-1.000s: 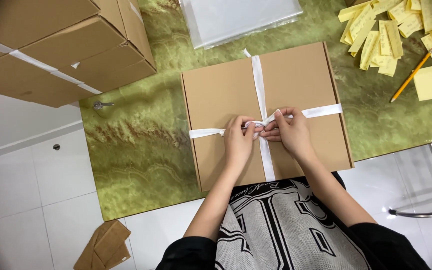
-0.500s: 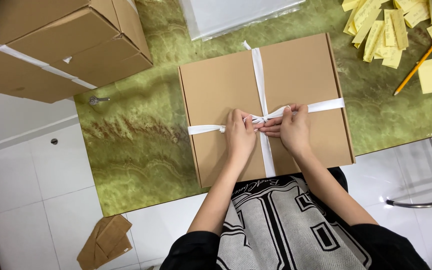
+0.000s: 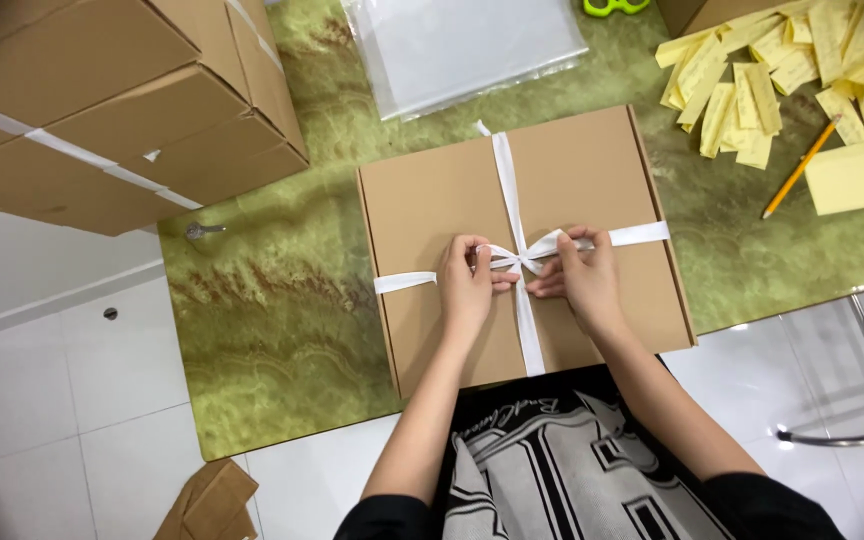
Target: The person places a blue cylindrical item wrapped in plastic into a cardboard box and closes the lid. They then wrap a white ribbon around the box, tying it into a bow. Finally, they write on a yellow sticky note with a pencil and place it on top of the box.
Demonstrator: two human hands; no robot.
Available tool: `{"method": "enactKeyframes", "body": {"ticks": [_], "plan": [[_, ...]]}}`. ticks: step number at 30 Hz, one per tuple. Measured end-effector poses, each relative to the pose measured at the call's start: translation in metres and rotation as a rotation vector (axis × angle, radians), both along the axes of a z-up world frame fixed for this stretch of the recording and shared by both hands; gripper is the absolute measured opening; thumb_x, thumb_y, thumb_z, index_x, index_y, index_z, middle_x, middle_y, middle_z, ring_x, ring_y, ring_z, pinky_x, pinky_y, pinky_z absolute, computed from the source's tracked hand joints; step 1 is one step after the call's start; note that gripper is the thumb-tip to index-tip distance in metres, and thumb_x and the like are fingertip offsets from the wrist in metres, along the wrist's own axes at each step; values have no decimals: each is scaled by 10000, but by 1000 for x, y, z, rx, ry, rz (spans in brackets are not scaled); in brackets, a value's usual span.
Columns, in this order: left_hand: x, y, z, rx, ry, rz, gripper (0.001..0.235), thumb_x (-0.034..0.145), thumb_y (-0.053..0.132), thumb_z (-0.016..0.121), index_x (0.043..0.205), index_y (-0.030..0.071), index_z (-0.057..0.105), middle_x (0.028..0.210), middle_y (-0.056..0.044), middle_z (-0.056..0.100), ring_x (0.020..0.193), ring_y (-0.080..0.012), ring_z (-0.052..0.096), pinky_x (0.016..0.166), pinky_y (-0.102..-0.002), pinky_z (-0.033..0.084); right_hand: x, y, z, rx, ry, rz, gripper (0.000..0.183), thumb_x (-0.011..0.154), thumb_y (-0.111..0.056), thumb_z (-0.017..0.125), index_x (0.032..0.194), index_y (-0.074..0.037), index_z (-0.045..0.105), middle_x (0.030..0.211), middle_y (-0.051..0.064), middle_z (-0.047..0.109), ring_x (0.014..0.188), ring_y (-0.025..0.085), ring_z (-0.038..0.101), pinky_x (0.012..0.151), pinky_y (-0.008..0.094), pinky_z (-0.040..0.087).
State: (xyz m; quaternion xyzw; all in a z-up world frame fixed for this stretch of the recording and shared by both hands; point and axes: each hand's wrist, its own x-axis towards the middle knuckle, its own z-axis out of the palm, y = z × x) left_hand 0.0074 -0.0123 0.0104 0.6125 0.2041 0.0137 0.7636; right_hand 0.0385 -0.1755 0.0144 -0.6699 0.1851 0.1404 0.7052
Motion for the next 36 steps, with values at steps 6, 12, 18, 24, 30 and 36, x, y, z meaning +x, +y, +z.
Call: {"method": "enactKeyframes", "body": {"ticks": [6,12,18,24,30,36], "plan": [[-19,6,20,80,-83,166,179,1110,48,473,1265,-25,524,1185,-160,477,670,-315,781,532,-310,687,-26,-40,-4,-74,-82,0,343,1152,-119,457,1461,-75,315,678,223,626,520,358,705,428,376,628],[-27,-14,11,354,-88,206,137,1051,37,608,1187,44,616,1149,-110,500,622,-168,698,593,-286,593,-42,-86,-13,-165,-105,-22,366,1125,-82,467,1475,-44,366,698,237,656,548,348,717,463,376,630],[-5,-84,28,390,-118,43,165,1026,52,640,1173,126,650,1155,-56,474,759,-111,570,720,-274,540,-57,-129,55,-200,-139,-109,348,1092,-70,528,1434,-22,484,722,224,684,586,324,740,494,367,625],[9,-141,73,370,-144,-162,137,1030,95,642,1160,137,654,1215,-66,477,816,-136,595,703,-276,567,-71,-197,62,-234,-81,-217,364,1059,-90,571,1418,-36,545,763,220,721,675,324,769,596,403,656],[23,-151,69,447,-129,-181,133,1006,77,651,1118,143,676,1178,-88,504,810,-188,625,728,-317,553,-43,-230,40,-158,-46,-218,406,1020,-93,639,1414,-43,553,788,201,734,703,304,781,605,367,648],[58,-222,61,439,-78,-217,135,1013,109,654,1139,153,671,1205,-60,508,885,-175,639,795,-307,572,-6,-294,31,-139,-18,-170,426,995,-121,678,1405,-57,577,827,180,747,740,284,786,640,368,658]]}}
